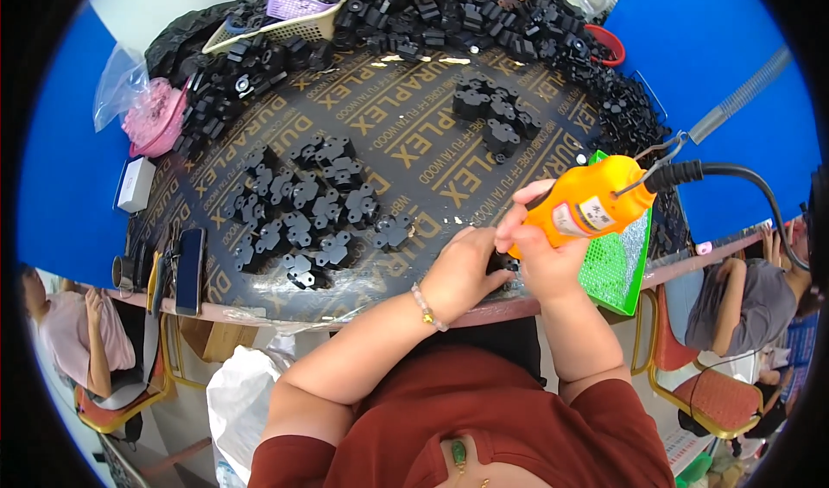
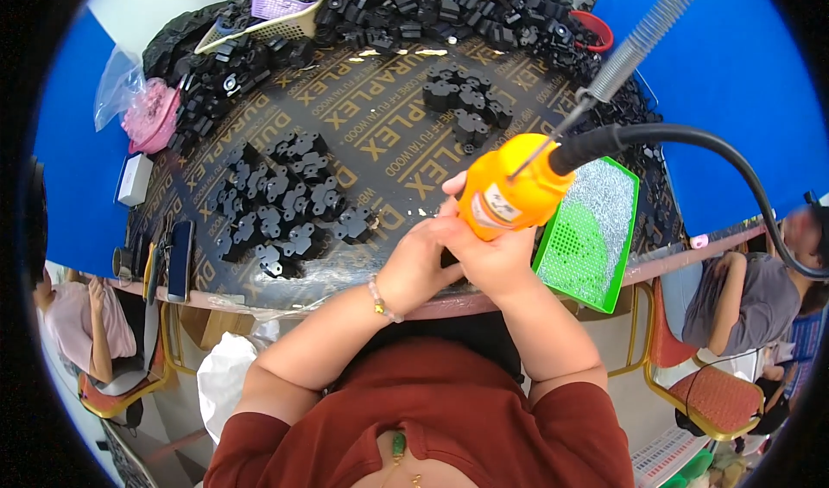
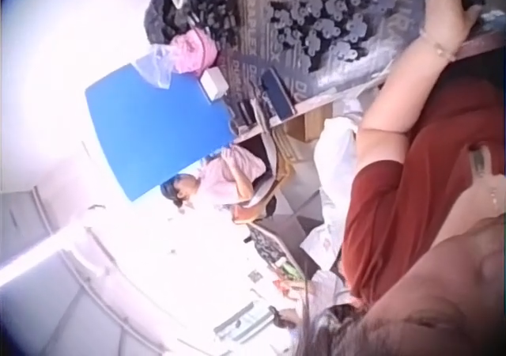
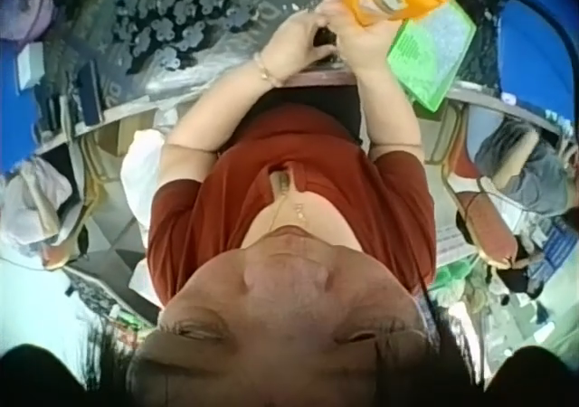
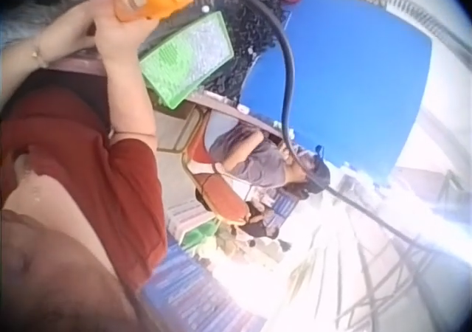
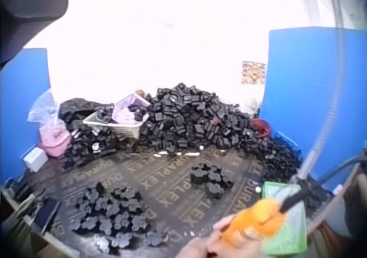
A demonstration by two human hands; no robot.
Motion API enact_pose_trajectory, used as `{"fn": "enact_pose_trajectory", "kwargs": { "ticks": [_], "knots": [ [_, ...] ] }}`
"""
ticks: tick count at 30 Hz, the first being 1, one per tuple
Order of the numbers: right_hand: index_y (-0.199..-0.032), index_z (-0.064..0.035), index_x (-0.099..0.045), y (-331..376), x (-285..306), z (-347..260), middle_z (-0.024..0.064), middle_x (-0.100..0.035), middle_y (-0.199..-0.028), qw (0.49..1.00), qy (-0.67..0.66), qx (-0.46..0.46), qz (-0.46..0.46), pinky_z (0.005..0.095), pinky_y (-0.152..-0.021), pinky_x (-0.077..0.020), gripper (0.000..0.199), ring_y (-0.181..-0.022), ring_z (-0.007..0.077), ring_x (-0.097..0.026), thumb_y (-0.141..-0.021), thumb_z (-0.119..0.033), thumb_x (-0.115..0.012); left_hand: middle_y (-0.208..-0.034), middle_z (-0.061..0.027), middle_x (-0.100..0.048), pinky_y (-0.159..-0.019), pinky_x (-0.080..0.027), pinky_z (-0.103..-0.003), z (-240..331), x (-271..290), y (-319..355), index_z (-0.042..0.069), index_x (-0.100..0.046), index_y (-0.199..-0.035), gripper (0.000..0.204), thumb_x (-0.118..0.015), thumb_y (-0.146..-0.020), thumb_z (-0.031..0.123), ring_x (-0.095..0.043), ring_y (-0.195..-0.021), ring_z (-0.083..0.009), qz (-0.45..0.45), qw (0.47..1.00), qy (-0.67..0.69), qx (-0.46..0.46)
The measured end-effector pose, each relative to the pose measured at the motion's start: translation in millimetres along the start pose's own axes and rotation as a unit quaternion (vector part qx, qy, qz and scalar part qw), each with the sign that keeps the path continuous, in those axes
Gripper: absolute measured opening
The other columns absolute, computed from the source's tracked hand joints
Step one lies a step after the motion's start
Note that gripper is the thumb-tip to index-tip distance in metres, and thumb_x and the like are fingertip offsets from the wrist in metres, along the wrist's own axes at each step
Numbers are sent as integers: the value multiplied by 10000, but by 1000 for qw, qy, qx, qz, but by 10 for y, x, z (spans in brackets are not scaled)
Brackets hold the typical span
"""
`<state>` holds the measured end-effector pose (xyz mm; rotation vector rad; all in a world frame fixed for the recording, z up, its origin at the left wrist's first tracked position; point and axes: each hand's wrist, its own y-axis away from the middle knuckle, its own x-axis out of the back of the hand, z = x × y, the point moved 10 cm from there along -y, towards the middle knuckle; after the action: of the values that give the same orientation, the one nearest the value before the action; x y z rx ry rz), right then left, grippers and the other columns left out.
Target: The recorder is assembling small black plastic components by inserting metal pins from a tray and using an orange handheld power tool to secure or process them.
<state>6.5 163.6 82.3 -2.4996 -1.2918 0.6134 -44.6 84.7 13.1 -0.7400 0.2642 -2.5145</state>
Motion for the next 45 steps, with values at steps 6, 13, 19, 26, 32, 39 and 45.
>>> {"fn": "enact_pose_trajectory", "kwargs": {
  "ticks": [6,13,19,26,32,39,45],
  "knots": [
    [-1234,-9,-482,34,65,-671,90,-619,-719,987,-90,120,-61,305,-508,-498,626,-544,180,-577,-904,-475,-738,-1427,-211,-456,-1075,-323,-543,448,402,69,73,-667,-1028,497,-885,-620,258,-423,-1341,-380,27,930,-365,-33],
    [-1237,-30,-477,187,1136,-1067,87,-607,-729,982,16,175,64,278,-482,-477,584,-531,160,-551,-940,-485,-691,-1571,-264,-319,-1189,-179,-599,159,1234,-62,93,-657,-1031,500,-895,-651,314,-292,-1465,-409,31,860,-506,57],
    [-1226,-19,-491,368,1485,-1203,99,-622,-740,973,62,195,106,271,-503,-491,558,-558,159,-578,-938,-445,-708,-1564,-288,-323,-1207,-214,-554,119,867,-1012,64,-536,-1373,838,-837,-707,474,-272,-1486,-404,-71,889,-452,5],
    [-1223,-1,-491,408,1434,-1183,99,-636,-752,973,76,193,103,272,-531,-507,583,-573,159,-588,-918,-430,-743,-1570,-254,-329,-1175,-357,-430,-918,626,-2299,117,-310,-1570,971,-817,-759,282,-362,-1438,-403,-133,899,-416,30],
    [-1230,9,-489,402,1775,-1203,106,-639,-764,969,86,180,147,268,-559,-492,529,-609,166,-606,-919,-329,-754,-1387,-267,-483,-1090,-451,-405,-868,788,-2043,53,-365,-1493,930,-838,-703,185,-533,-1266,-419,-165,905,-380,93],
    [-1206,2,-516,330,1969,-862,102,-636,-766,967,154,107,173,286,-569,-500,449,-603,167,-593,-931,-272,-740,-1310,-260,-463,-1075,-453,-424,313,471,-877,47,-300,-1513,932,-734,-690,-6,-516,-1229,-445,-178,953,-244,-27],
    [-1202,-4,-537,273,1975,-744,94,-646,-767,970,137,102,173,271,-591,-512,324,-628,158,-616,-945,-135,-683,-1587,-298,-199,-1148,-384,-474,279,242,-263,68,-426,-1445,852,-808,-690,-27,-310,-1433,-499,-111,970,-217,7]
  ]
}}
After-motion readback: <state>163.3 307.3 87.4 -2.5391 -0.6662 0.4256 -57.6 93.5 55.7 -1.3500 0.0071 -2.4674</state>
